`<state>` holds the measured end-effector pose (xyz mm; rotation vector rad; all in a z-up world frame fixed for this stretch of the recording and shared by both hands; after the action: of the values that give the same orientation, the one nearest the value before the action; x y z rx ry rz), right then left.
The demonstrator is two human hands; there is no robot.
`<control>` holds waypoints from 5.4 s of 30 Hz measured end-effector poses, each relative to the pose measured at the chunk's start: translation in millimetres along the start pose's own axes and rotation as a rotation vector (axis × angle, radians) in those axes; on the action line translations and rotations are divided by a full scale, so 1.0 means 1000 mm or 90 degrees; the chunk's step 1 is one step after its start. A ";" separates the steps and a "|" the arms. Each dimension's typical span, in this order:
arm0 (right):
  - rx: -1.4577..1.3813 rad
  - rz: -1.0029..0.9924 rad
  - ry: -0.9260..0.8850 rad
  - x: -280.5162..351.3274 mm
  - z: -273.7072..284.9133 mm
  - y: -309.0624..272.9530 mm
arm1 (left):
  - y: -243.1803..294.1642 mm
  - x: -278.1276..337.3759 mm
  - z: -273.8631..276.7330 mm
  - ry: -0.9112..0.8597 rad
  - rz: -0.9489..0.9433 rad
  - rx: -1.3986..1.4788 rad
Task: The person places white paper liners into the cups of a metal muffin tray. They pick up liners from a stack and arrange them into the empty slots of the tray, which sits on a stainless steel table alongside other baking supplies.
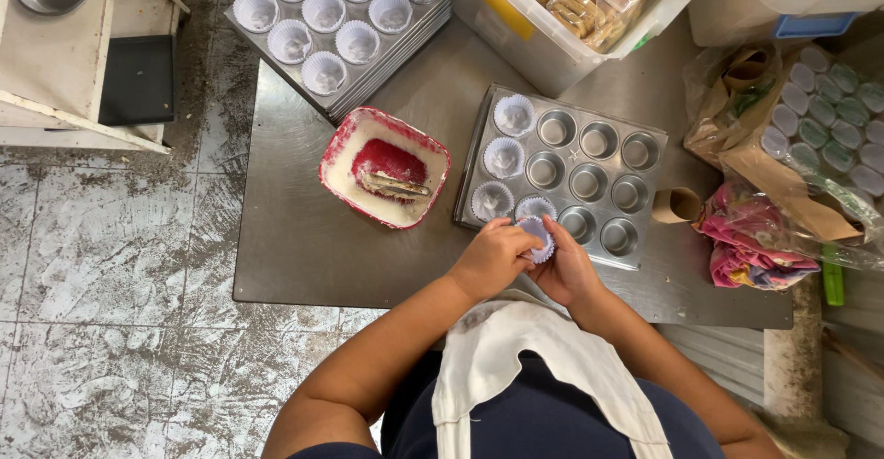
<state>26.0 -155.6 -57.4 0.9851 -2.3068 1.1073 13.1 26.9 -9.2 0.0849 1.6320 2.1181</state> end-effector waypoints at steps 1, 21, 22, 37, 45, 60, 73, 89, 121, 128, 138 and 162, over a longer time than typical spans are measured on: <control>-0.006 0.002 -0.005 0.000 -0.001 0.000 | 0.004 0.000 0.004 0.006 -0.018 -0.012; 0.060 -0.198 -0.142 -0.132 -0.145 0.022 | -0.001 0.100 0.192 0.537 0.106 -0.047; 0.058 -0.203 -0.119 -0.147 -0.153 0.029 | -0.001 0.107 0.194 0.543 0.113 -0.039; -0.060 -0.121 -0.111 -0.124 -0.136 -0.016 | -0.027 0.105 0.196 0.470 0.148 -0.120; -0.082 -0.042 -0.238 -0.023 -0.060 -0.026 | -0.145 0.031 0.183 -0.111 0.374 -0.501; -0.131 0.074 -0.148 0.047 0.014 -0.032 | -0.181 -0.001 0.182 -0.475 0.544 -0.379; -0.214 0.132 -0.147 0.078 0.049 -0.038 | -0.140 -0.106 0.067 -0.032 0.352 0.378; -0.231 0.159 -0.085 0.094 0.064 -0.033 | -0.152 -0.111 -0.047 -0.222 -0.063 -0.486; -0.003 0.083 0.071 0.042 0.015 -0.021 | 0.023 -0.035 -0.022 -0.070 -0.132 -0.023; -0.011 0.111 0.005 0.033 0.019 -0.014 | 0.032 -0.028 -0.007 -0.055 -0.096 0.007; 0.013 0.049 0.104 0.037 0.010 -0.016 | -0.029 -0.018 0.103 0.011 0.084 0.026; -0.021 0.056 0.138 0.044 0.015 -0.012 | -0.191 -0.016 0.158 -0.073 0.553 0.414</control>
<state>4.4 -191.6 -33.5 0.7194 -2.2020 1.1459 138.7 198.8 -136.9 1.2919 2.4142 1.9079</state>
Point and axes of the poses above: each hand's wrist, its own x-axis away from the middle knuckle, its own z-axis out of the back of the hand, y = z × x, the point moved 1 cm from there along -x, towards the middle knuckle, and after that the axes turned 11 degrees about x, right-handed, at the moved point
